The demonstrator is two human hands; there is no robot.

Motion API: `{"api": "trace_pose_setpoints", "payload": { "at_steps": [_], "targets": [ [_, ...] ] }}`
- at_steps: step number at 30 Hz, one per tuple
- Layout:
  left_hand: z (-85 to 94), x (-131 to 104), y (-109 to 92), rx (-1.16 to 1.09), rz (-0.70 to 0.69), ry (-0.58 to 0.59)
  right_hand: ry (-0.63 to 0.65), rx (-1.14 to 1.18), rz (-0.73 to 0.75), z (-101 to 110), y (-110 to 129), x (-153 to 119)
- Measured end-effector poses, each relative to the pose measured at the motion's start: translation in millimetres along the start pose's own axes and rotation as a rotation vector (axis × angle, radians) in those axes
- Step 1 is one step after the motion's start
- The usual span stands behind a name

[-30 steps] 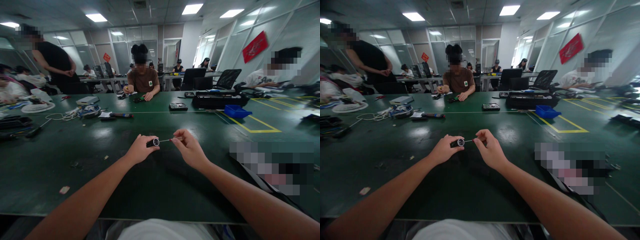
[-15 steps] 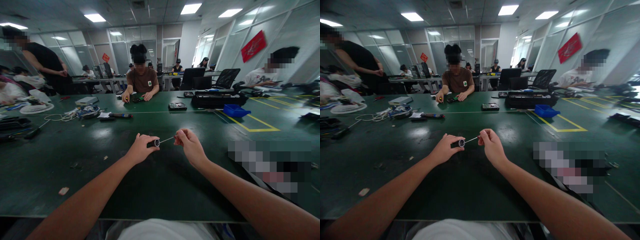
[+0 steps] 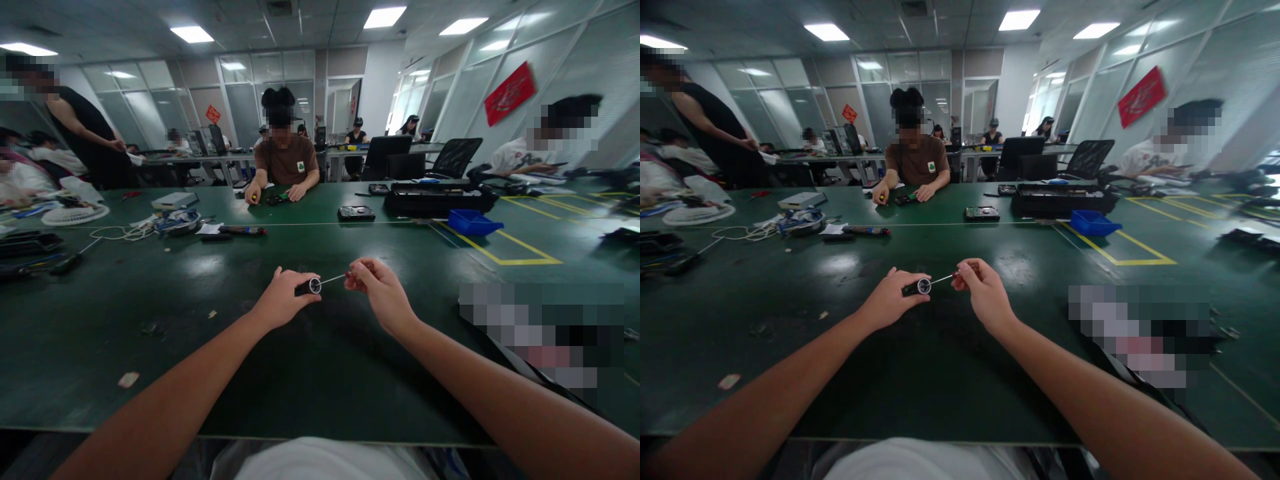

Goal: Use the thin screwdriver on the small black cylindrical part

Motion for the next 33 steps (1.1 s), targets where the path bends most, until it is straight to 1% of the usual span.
{"api": "trace_pose_setpoints", "payload": {
  "at_steps": [8, 10, 12, 13, 15, 18, 25, 31, 33],
  "targets": [
    [1.3, -1.6, -1.7, -0.018, 0.001, -0.003, -0.029, 0.062, -0.079, -2.1, -2.0, -0.8],
    [1.7, -2.0, -2.4, -0.018, -0.004, -0.006, -0.019, 0.02, -0.054, -1.8, 1.8, -0.8],
    [1.9, -2.1, -2.8, -0.019, -0.006, -0.005, 0.008, -0.12, 0.01, -0.9, 10.5, -1.1],
    [2.0, -2.1, -2.8, -0.021, -0.004, -0.004, 0.019, -0.235, 0.051, -0.1, 16.2, -1.6],
    [2.2, -2.1, -2.5, -0.023, -0.001, -0.006, 0.039, -0.47, 0.073, 1.2, 24.5, -3.4],
    [2.4, -2.1, -1.8, -0.017, -0.006, -0.012, 0.051, -0.581, 0.085, 0.8, 31.5, -6.4],
    [3.5, -1.1, 0.8, -0.016, 0.009, -0.024, 0.145, -0.543, 0.18, -8.4, 28.9, -7.9],
    [3.0, -1.3, 0.4, -0.011, 0.0, -0.019, 0.163, -0.608, 0.089, -4.1, 21.4, -2.8],
    [2.6, -1.5, 0.0, -0.01, -0.003, -0.014, 0.164, -0.619, 0.085, -3.9, 21.5, -2.6]
  ]
}}
Point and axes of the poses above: each hand's wrist, its own x-axis towards the middle knuckle, its own z-axis out of the back of the hand, y = z × x, the point moved 6 cm from there along x, towards the middle knuckle, and after that the axes turned 7 degrees about z, right-handed, at the moved point
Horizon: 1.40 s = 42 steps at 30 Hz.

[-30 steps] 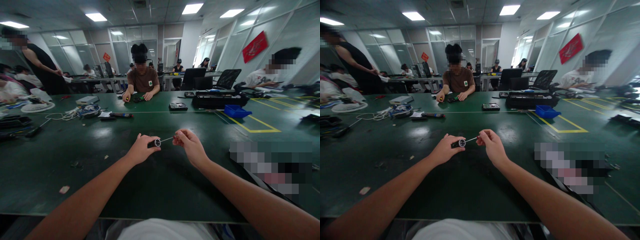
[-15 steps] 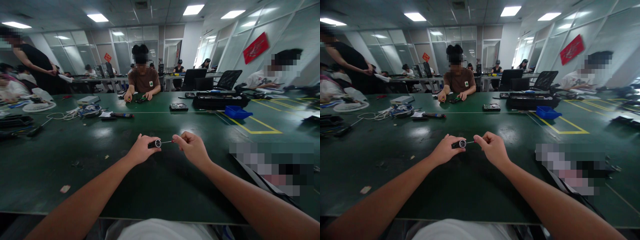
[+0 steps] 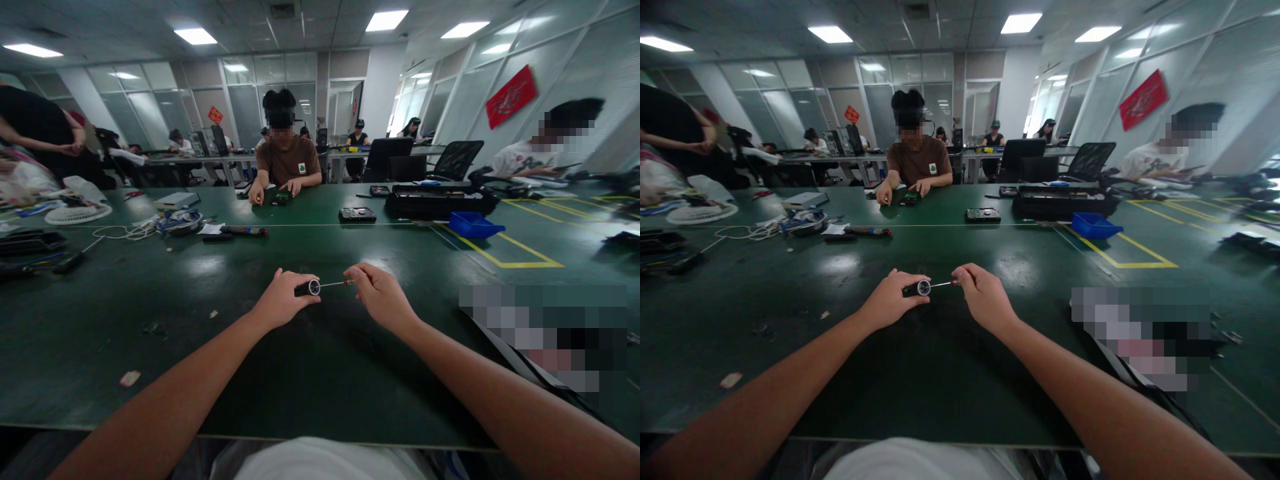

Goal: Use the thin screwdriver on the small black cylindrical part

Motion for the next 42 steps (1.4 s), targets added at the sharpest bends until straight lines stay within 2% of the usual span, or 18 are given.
{"api": "trace_pose_setpoints", "payload": {
  "at_steps": [7, 10, 18, 22, 30, 37, 42],
  "targets": [
    [2.0, 0.0, -1.9, 0.008, 0.015, 0.003, 0.071, -0.007, 0.131, -2.4, 17.6, -4.8],
    [1.8, 0.0, -1.5, 0.017, 0.016, 0.004, 0.106, -0.017, 0.118, -4.4, 17.4, -5.5],
    [1.4, 0.0, 1.3, 0.017, 0.001, -0.006, 0.054, 0.013, 0.103, -3.4, 19.4, -6.8],
    [1.4, 0.1, -0.7, 0.032, 0.0, 0.004, 0.067, 0.032, 0.078, -4.6, 14.1, -5.9],
    [0.5, -1.2, -4.2, -0.002, -0.011, 0.0, -0.045, 0.106, 0.083, -0.3, 10.2, -6.7],
    [0.5, -1.5, -2.0, -0.001, -0.02, -0.004, 0.058, -0.002, 0.052, -3.8, 9.4, -4.6],
    [2.6, -0.4, 0.1, 0.006, 0.01, -0.006, 0.049, -0.023, 0.072, -4.1, 12.7, -4.0]
  ]
}}
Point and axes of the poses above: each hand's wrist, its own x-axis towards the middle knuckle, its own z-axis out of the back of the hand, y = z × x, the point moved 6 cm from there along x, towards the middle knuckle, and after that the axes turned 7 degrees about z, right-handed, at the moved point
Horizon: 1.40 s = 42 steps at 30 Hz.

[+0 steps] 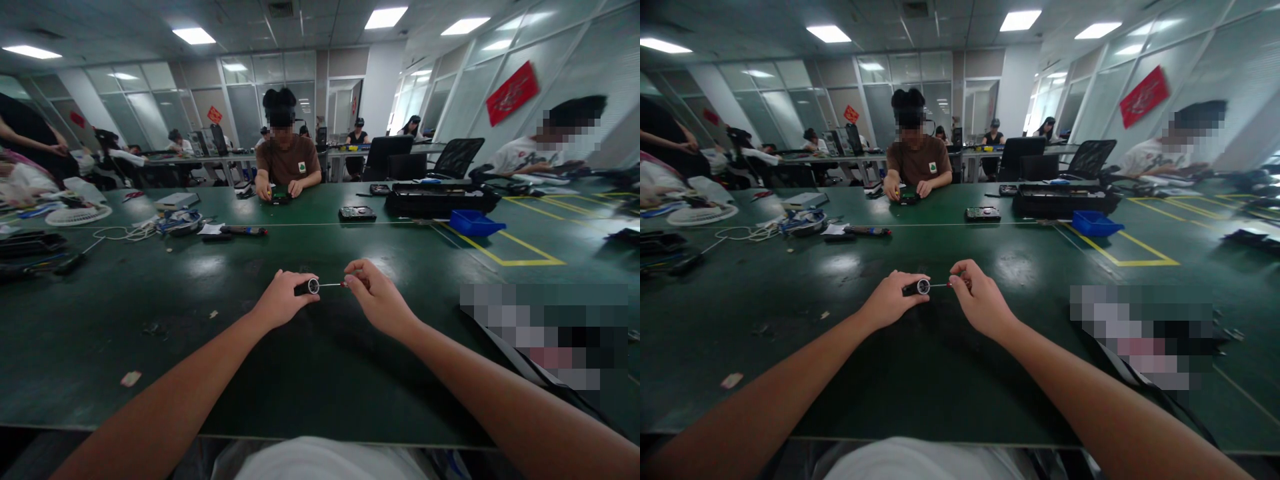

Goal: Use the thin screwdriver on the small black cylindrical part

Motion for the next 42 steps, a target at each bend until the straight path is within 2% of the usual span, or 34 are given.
{"api": "trace_pose_setpoints", "payload": {
  "at_steps": [3, 6, 11, 16, 23, 27, 31, 33, 36, 39, 42],
  "targets": [
    [2.6, 0.8, 2.1, -0.009, 0.031, -0.025, 0.013, -0.014, 0.036, -0.9, 3.0, 0.0],
    [1.9, 0.9, 1.9, -0.005, 0.035, -0.019, 0.046, -0.001, 0.003, -2.7, -0.6, 0.3],
    [-1.4, 0.4, -1.1, -0.001, -0.008, 0.002, 0.035, -0.015, -0.017, -1.8, -5.9, 0.6],
    [0.3, 0.8, 0.9, -0.004, 0.003, -0.011, 0.022, 0.002, 0.02, -0.8, 0.1, -1.5],
    [-1.6, 0.7, -0.7, 0.007, -0.011, 0.014, 0.044, 0.051, -0.043, -2.5, -4.2, -1.6],
    [-3.5, -0.1, -1.0, -0.003, 0.004, 0.018, -0.047, 0.159, -0.032, -0.4, -7.5, -1.4],
    [-2.9, -1.7, -3.1, -0.004, 0.018, 0.011, -0.113, 0.383, -0.077, -0.8, -11.2, 1.5],
    [-0.6, -2.5, -8.9, 0.017, -0.042, -0.011, -0.153, 0.575, -0.152, -2.8, -18.7, 4.2],
    [1.1, -2.9, -17.5, 0.103, -0.15, -0.044, -0.283, 0.859, -0.359, -7.0, -39.2, 5.0],
    [-4.5, -0.3, -13.3, 0.174, -0.119, 0.011, -0.349, 0.885, -0.416, -8.6, -50.7, 5.1],
    [-10.3, 1.3, -6.2, 0.194, -0.072, 0.066, -0.334, 0.81, -0.376, -9.0, -51.0, 4.9]
  ]
}}
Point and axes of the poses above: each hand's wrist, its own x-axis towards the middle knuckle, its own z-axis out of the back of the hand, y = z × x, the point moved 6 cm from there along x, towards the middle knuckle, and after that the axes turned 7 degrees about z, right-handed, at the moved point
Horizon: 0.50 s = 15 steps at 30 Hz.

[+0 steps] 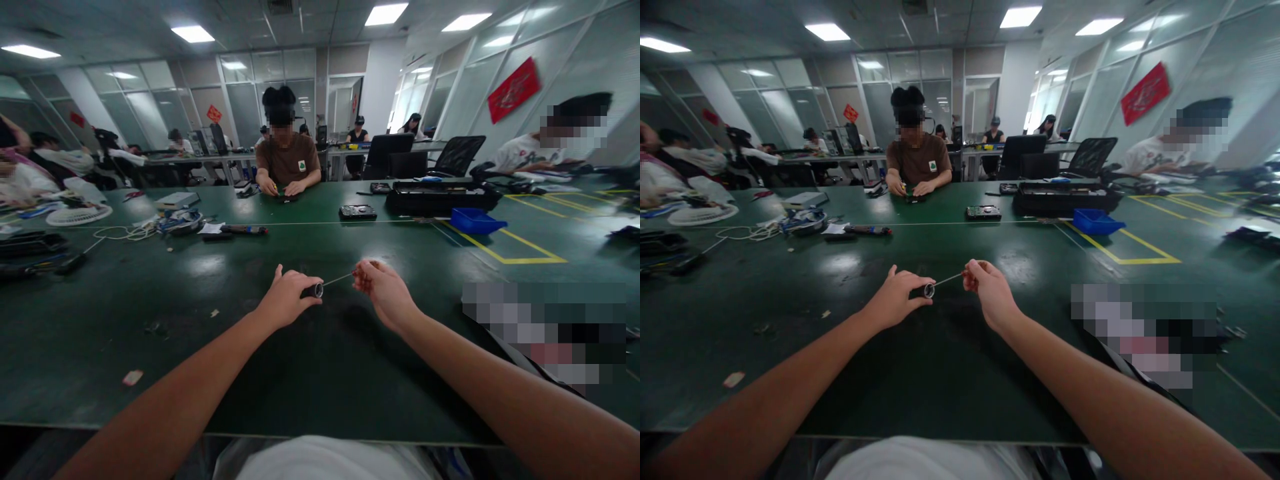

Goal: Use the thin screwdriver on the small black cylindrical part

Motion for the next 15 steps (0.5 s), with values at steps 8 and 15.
{"api": "trace_pose_setpoints", "payload": {
  "at_steps": [8, 15],
  "targets": [
    [4.3, -1.3, -1.7, -0.067, 0.041, -0.01, 0.141, -0.176, 0.15, -10.9, 10.6, -8.2],
    [4.1, -2.3, -1.3, -0.125, 0.045, 0.005, 0.15, -0.235, 0.163, -12.0, 15.5, -10.2]
  ]
}}
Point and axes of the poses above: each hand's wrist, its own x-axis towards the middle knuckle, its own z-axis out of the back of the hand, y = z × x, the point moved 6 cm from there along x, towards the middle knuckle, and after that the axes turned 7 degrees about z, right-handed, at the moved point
